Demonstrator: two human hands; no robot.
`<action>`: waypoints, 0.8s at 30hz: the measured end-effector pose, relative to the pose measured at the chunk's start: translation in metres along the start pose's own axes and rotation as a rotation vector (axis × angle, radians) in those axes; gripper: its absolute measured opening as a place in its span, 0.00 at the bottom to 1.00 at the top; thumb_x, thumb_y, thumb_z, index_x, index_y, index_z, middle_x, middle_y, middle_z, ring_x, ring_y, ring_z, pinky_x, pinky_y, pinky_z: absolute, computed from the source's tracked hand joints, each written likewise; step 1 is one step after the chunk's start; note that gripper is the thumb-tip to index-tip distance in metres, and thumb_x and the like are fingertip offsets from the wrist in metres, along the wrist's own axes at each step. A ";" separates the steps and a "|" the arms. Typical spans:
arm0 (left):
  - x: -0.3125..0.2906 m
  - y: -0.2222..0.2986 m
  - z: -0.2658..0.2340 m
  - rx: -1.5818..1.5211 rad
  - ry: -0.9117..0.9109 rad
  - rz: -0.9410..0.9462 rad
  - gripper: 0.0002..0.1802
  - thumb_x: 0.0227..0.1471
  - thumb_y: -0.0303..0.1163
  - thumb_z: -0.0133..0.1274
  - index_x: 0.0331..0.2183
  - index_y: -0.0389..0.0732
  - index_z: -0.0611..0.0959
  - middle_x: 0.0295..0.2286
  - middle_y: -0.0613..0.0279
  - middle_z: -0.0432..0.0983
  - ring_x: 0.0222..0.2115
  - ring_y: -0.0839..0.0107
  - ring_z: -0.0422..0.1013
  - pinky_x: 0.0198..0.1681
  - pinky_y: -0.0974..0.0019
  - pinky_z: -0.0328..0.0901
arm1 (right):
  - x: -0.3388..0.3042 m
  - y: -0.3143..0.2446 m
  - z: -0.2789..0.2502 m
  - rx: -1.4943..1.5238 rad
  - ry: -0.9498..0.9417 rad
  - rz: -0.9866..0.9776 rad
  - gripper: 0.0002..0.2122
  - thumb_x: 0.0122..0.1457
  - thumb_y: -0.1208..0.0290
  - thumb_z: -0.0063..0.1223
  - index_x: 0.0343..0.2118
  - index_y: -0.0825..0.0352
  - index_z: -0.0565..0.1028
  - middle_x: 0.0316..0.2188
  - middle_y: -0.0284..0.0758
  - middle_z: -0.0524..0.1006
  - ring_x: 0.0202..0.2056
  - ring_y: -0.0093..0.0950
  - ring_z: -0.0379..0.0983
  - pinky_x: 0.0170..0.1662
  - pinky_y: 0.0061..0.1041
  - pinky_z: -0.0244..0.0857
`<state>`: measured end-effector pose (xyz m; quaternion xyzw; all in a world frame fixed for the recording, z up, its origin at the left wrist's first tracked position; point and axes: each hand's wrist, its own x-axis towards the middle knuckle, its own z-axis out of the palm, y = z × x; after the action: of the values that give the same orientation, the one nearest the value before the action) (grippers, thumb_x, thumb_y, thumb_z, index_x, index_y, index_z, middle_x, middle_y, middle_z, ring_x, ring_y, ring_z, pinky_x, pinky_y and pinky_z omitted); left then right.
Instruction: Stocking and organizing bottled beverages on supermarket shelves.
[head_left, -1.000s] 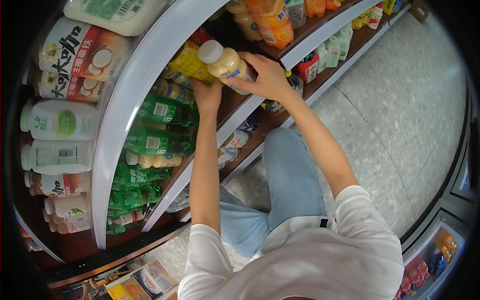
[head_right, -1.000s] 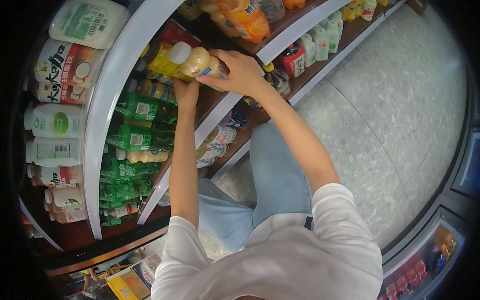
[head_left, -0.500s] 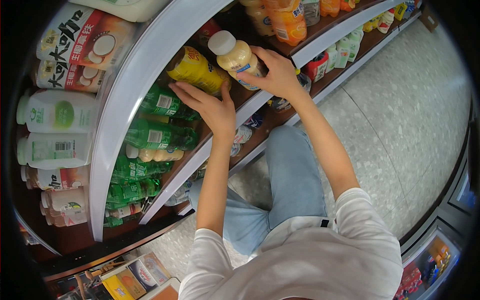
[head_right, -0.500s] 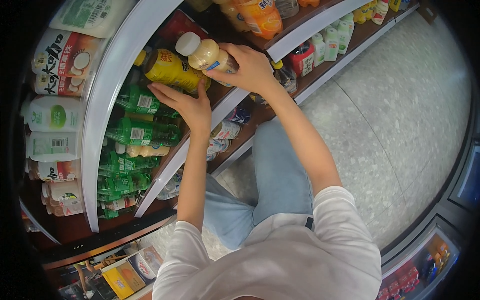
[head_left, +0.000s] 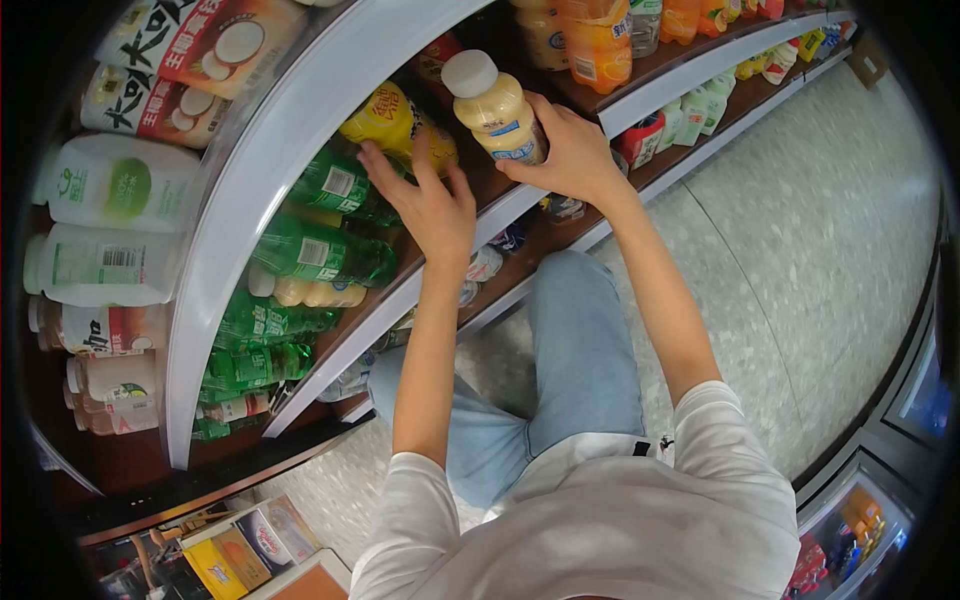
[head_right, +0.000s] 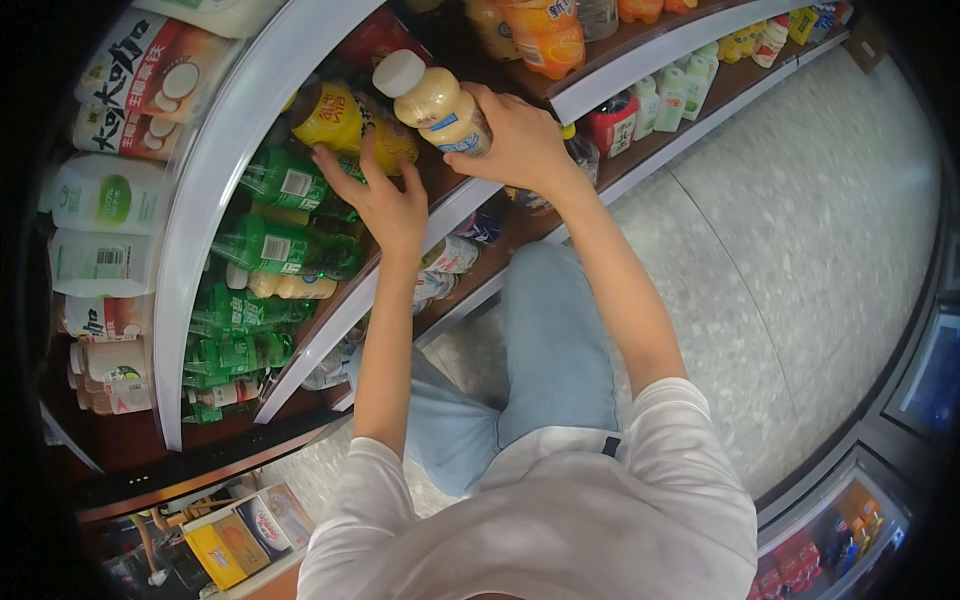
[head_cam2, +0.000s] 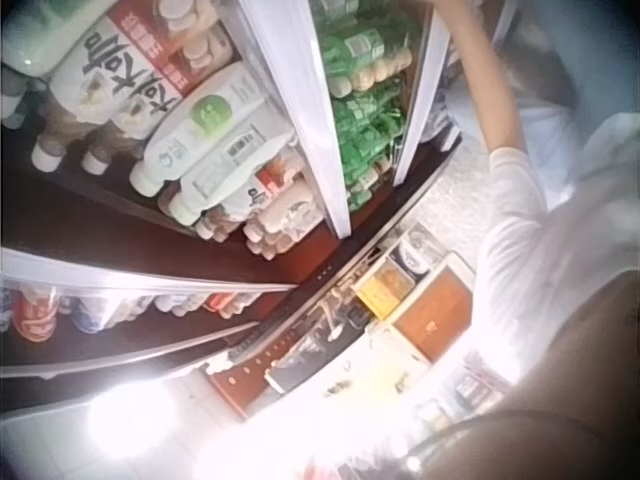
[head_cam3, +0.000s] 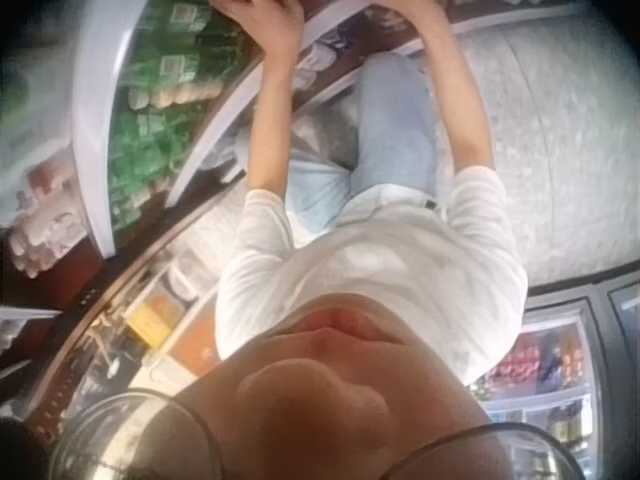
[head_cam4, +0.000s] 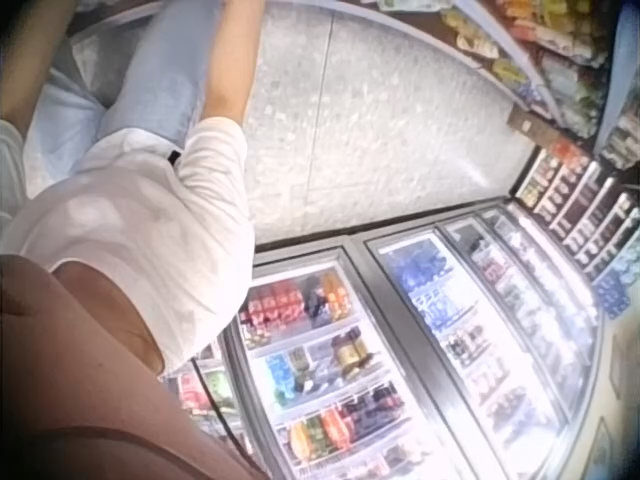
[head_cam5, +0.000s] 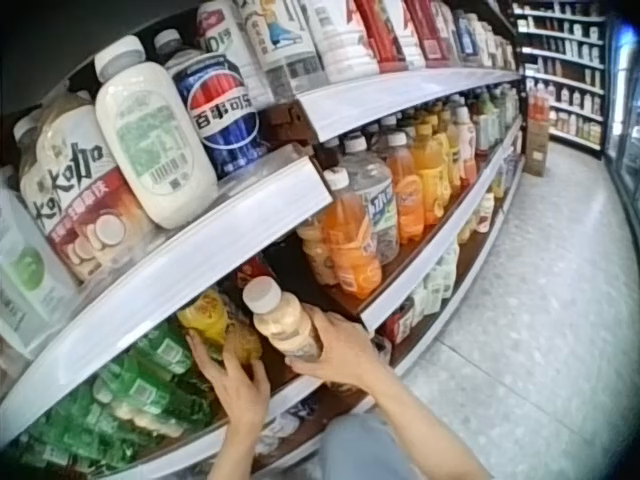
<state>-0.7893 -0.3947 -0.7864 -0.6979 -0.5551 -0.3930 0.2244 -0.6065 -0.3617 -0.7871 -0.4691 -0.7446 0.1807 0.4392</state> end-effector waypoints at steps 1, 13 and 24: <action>0.000 0.000 0.001 0.003 0.004 -0.004 0.29 0.47 0.27 0.56 0.52 0.40 0.68 0.58 0.31 0.40 0.59 0.33 0.39 0.59 0.39 0.43 | 0.001 -0.001 0.001 0.000 -0.004 -0.005 0.38 0.40 0.47 0.63 0.54 0.61 0.64 0.39 0.44 0.76 0.40 0.42 0.74 0.42 0.36 0.68; -0.001 0.004 0.004 0.036 0.029 0.114 0.24 0.47 0.28 0.54 0.48 0.38 0.70 0.57 0.39 0.48 0.58 0.36 0.47 0.58 0.40 0.48 | 0.022 -0.003 0.045 -0.323 0.181 0.068 0.37 0.41 0.32 0.52 0.45 0.63 0.73 0.30 0.42 0.75 0.31 0.40 0.76 0.29 0.35 0.70; -0.002 0.009 0.000 -0.127 -0.115 0.316 0.13 0.45 0.27 0.56 0.36 0.38 0.76 0.35 0.59 0.73 0.35 0.58 0.70 0.38 0.58 0.63 | 0.011 0.000 0.039 -0.147 0.139 -0.002 0.27 0.48 0.44 0.54 0.43 0.64 0.75 0.23 0.35 0.79 0.26 0.35 0.77 0.25 0.32 0.69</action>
<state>-0.7804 -0.3981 -0.7868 -0.8105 -0.4244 -0.3467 0.2067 -0.6406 -0.3468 -0.8030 -0.5105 -0.7241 0.0922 0.4545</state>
